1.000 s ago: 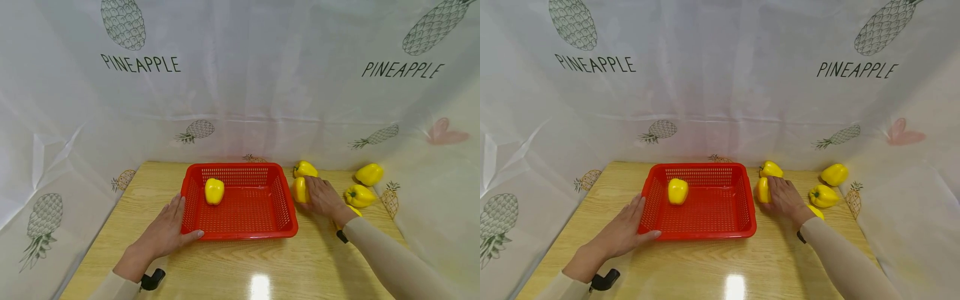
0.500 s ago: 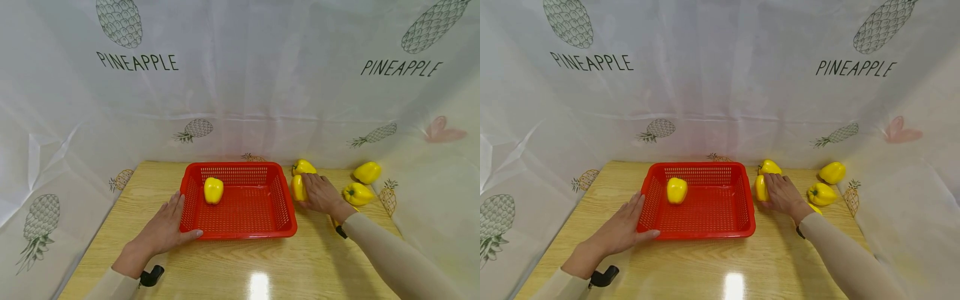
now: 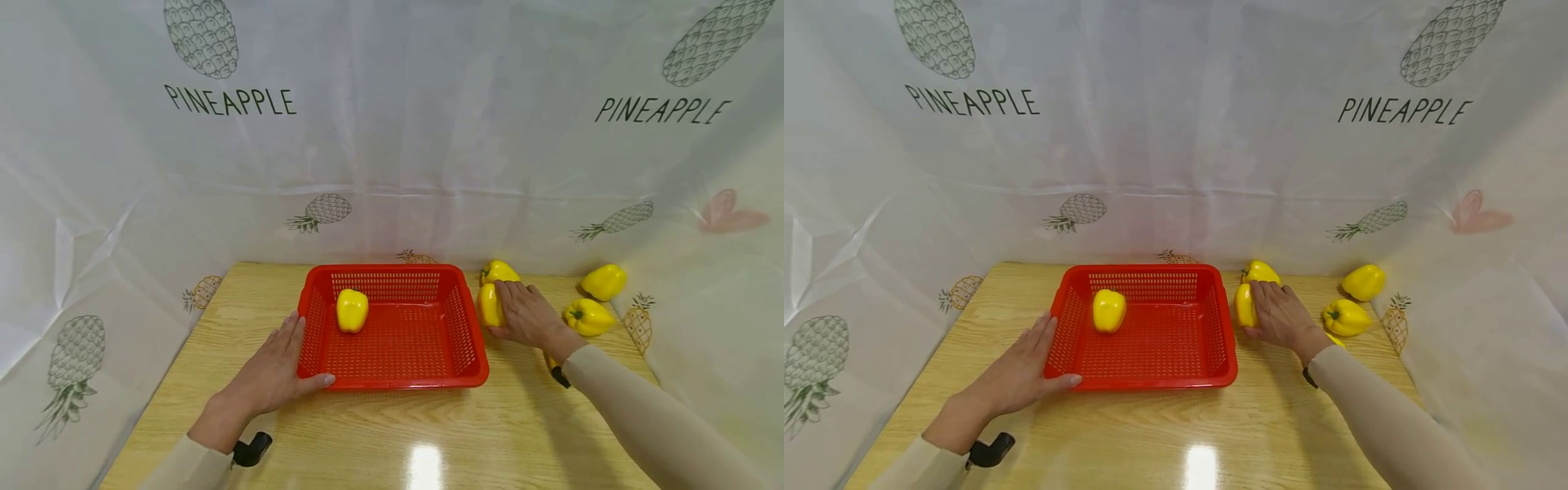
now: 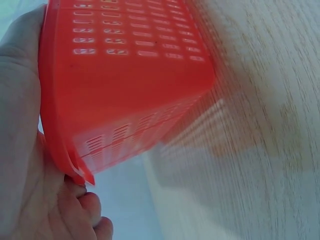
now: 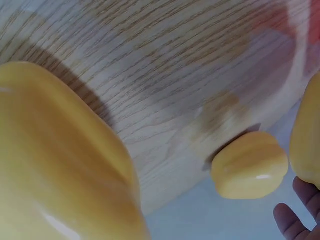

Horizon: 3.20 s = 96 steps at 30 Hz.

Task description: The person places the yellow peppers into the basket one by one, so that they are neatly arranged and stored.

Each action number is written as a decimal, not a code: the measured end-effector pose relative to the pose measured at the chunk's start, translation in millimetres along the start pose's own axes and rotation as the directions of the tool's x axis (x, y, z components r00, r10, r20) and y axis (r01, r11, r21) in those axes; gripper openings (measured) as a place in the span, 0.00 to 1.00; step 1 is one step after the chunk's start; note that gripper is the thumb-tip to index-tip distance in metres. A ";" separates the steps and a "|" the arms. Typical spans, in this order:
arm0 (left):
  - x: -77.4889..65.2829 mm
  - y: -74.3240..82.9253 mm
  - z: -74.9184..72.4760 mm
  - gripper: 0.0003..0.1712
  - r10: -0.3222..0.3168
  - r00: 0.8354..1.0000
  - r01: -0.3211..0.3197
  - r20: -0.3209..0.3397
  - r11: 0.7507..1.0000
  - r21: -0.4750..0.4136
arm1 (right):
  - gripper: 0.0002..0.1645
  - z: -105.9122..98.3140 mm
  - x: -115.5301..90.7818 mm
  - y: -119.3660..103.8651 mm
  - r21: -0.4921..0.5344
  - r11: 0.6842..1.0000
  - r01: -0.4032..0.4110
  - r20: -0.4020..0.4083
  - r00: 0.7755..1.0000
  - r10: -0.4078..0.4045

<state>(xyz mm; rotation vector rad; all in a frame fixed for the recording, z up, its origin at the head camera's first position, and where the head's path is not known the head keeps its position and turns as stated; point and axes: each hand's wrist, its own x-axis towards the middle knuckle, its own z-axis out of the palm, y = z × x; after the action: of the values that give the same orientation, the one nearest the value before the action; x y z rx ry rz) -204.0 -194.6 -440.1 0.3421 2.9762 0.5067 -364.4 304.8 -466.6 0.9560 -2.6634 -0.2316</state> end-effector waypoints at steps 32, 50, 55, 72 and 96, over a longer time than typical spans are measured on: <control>0.3 2.7 -2.6 0.77 -0.027 0.999 0.027 0.040 1.000 0.000 | 0.56 -32.9 31.0 8.2 0.030 0.999 0.015 -0.057 0.998 -0.013; -1.3 -0.5 -0.5 0.78 -0.023 0.999 0.023 0.034 1.000 -0.003 | 0.53 -73.5 84.3 -7.3 0.086 0.996 0.018 -0.061 0.998 -0.012; -2.0 -0.3 -0.3 0.78 -0.026 0.999 0.027 0.032 1.000 -0.011 | 0.54 -80.7 104.4 -27.3 0.113 0.993 0.039 -0.052 0.998 -0.033; -2.3 1.4 -0.6 0.76 -0.027 0.999 0.028 0.037 1.000 -0.008 | 0.56 -59.4 149.4 -118.2 0.068 0.987 0.144 0.042 0.988 -0.147; 0.3 0.8 -0.3 0.77 -0.043 0.998 0.043 0.051 0.999 0.001 | 0.57 -14.7 145.1 -151.8 0.098 0.987 0.127 0.302 0.941 -0.151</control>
<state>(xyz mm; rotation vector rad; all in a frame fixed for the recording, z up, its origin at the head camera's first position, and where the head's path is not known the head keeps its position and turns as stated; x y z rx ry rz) -204.2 -193.8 -439.6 0.2861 2.9276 0.4857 -375.9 94.8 -458.0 1.2248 -2.9061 -0.3373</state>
